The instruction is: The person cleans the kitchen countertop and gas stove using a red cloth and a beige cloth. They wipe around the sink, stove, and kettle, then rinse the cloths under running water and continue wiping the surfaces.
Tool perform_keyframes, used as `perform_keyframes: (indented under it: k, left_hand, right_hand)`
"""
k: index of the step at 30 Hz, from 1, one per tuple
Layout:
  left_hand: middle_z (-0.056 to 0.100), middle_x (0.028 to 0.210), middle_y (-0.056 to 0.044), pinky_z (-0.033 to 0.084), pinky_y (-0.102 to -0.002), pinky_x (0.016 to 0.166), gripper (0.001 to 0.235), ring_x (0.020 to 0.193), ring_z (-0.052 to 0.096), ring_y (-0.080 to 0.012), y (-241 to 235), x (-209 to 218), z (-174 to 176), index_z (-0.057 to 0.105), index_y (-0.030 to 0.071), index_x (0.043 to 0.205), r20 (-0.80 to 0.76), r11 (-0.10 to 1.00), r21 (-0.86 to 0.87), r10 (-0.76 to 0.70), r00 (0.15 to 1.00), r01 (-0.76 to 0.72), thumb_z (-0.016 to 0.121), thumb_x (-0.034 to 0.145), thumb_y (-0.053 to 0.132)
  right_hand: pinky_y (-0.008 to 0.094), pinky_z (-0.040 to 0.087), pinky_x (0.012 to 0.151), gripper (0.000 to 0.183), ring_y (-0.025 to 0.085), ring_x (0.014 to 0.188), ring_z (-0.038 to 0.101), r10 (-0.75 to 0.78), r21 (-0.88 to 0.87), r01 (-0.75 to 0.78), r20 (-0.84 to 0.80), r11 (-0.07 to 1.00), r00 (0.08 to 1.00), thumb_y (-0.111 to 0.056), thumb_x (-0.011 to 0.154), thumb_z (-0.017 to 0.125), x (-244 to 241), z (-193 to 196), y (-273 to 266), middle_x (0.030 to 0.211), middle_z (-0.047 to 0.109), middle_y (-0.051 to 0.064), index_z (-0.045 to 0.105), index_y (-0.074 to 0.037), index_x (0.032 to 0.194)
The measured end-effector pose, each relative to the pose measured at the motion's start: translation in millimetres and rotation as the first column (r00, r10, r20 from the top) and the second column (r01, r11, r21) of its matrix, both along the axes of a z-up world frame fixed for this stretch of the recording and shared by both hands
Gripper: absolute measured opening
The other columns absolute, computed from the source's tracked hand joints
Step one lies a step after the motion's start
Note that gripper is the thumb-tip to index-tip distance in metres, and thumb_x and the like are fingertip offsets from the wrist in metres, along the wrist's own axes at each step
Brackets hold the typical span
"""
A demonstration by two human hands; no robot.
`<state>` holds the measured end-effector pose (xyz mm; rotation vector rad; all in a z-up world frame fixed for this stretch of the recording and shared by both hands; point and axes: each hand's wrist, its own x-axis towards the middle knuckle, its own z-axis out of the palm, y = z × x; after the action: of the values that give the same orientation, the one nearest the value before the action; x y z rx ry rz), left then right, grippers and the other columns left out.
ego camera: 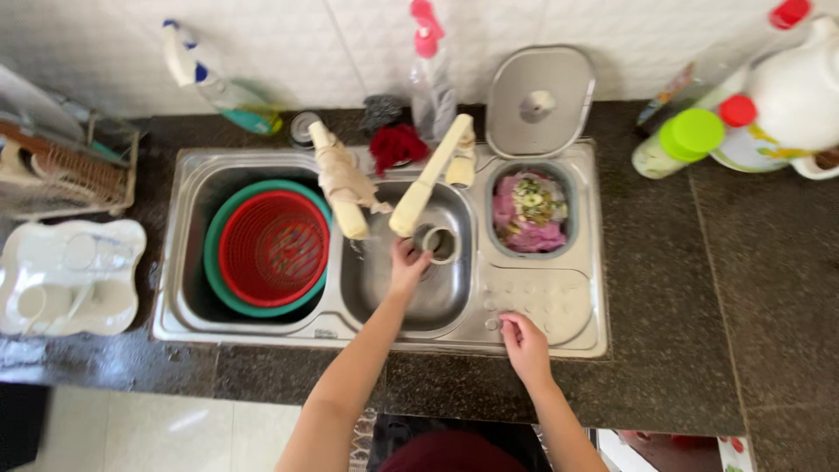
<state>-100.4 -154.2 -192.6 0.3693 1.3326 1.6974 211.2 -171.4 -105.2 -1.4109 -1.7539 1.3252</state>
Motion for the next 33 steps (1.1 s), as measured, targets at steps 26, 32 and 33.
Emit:
perform_keyframes:
  k: [26,32,33]
  left_hand:
    - [0.075,0.093,-0.007,0.066,-0.034,0.071,0.024,0.080,0.076,-0.0206,37.1,-51.0,-41.6,0.069,-0.001,0.109,0.204,0.976,-0.202,0.128,0.970,-0.087,0.074,0.086,0.001]
    - [0.062,0.093,-0.008,0.048,-0.039,0.068,0.035,0.075,0.059,-0.0199,57.4,-50.9,-30.4,0.071,0.007,0.117,0.465,0.993,-0.115,0.078,0.882,-0.027,0.059,0.106,0.039]
    - [0.066,0.097,-0.008,0.050,-0.041,0.075,0.039,0.081,0.062,-0.0209,53.5,-55.1,-27.6,0.070,0.009,0.117,0.565,0.995,-0.073,0.093,0.820,-0.062,0.055,0.106,0.043]
  right_hand:
    - [0.027,0.060,0.081,0.026,0.014,0.091,0.071,-0.037,-0.203,-0.016,-0.256,0.979,0.966,-0.010,0.099,0.062,-89.5,7.0,30.7,0.105,0.073,0.007,0.066,-0.004,0.124]
    - [0.036,0.060,0.092,0.032,0.023,0.099,0.073,-0.202,-0.535,-0.295,-0.685,0.792,0.700,-0.006,0.094,0.066,-241.5,-19.2,77.6,0.113,0.074,0.014,0.064,0.003,0.124]
    - [0.036,0.060,0.095,0.033,0.023,0.102,0.073,-0.220,-0.558,-0.375,-0.729,0.740,0.648,-0.003,0.091,0.068,-266.2,-25.7,82.2,0.113,0.073,0.014,0.064,0.002,0.123]
